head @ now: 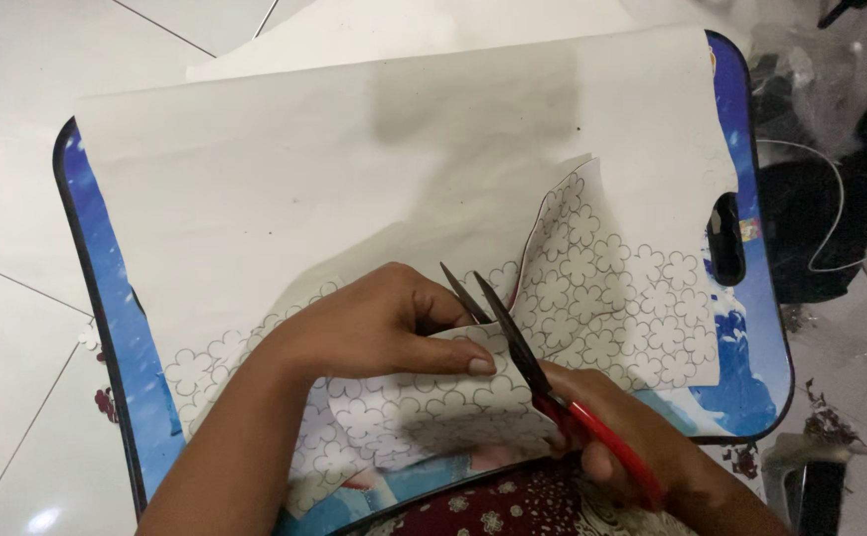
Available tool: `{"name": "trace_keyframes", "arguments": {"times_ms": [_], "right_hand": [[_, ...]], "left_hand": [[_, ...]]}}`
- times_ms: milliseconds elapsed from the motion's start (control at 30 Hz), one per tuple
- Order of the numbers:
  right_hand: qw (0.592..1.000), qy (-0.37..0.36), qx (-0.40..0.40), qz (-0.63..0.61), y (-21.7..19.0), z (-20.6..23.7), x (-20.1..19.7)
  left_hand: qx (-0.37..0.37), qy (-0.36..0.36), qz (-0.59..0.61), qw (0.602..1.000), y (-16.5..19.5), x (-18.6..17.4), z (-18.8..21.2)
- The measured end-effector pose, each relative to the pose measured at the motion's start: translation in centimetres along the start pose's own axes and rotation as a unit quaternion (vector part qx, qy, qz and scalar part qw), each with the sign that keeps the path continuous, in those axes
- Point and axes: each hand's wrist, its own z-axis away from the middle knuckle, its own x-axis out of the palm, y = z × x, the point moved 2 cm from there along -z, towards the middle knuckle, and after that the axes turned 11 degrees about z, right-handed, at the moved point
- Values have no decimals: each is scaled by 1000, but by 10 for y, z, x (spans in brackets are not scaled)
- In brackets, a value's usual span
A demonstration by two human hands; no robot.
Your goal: The person sits on the floor with a pattern board on their lap and cuts a large sheet of paper marked with dense flower outlines using red-handled scissors. They follow the drawn outlines, reposition and turn the sheet as they cut, and set cut pieces aside while continuing to cut out more flower shapes.
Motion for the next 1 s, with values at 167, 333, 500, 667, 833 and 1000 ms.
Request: {"name": "trace_keyframes", "arguments": {"times_ms": [167,333,500,667,833,1000], "right_hand": [[999,9,-4,49,4,-3,-8],[997,4,4,73,11,-3,-11],[994,17,25,105,13,-3,-13],[993,20,16,115,12,-8,-15],[974,55,7,218,11,-13,-21],[956,96,78,267,5,-6,-46]], "left_hand": [[8,-2,-7,1000,4,-2,1],[-10,4,-17,1000,6,-5,4],[-35,18,-17,999,4,-7,4],[-21,27,-29,999,-1,-15,6],[-20,57,0,998,0,-28,13],[-97,270,-129,949,2,-56,32]]}}
